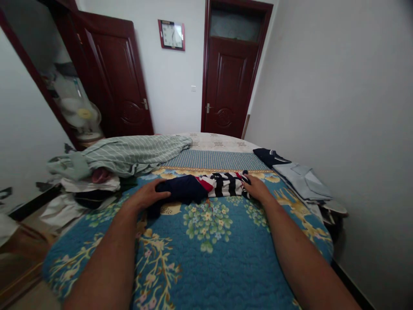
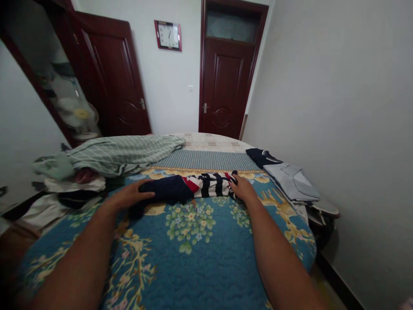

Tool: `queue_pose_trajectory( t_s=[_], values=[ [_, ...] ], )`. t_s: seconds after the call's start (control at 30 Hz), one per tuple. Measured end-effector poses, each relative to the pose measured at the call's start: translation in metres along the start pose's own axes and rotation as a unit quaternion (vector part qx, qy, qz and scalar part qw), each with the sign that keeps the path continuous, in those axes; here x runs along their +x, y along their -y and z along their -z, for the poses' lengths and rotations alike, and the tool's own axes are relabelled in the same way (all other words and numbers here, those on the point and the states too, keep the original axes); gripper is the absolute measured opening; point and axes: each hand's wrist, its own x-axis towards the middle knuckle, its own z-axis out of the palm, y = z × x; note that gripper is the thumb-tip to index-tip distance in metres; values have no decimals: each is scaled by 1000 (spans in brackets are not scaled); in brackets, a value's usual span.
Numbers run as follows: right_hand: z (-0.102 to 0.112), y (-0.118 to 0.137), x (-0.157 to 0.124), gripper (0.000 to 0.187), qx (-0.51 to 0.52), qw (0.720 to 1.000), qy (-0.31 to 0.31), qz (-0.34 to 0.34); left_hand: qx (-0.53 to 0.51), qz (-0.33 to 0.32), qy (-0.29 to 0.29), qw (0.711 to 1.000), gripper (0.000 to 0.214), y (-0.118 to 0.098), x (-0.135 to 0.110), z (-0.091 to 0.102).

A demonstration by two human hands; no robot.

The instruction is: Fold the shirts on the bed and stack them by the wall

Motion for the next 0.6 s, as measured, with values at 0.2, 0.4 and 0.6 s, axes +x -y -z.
queue_pose_trajectory(
  t_s=[0.2,0.4,0.6],
  values=[
    [17,-1,0,20,225,968,71,-92,39,-37,166,985,32,-26,-31,12],
    [48,3,-32,27,535,807,156,-198,-98,-115,223,963,39,-37,-46,30],
    [36,64,-8,29,531,798,246,-142,-195,-118,191,955,39,-34,-39,36]
  ],
)
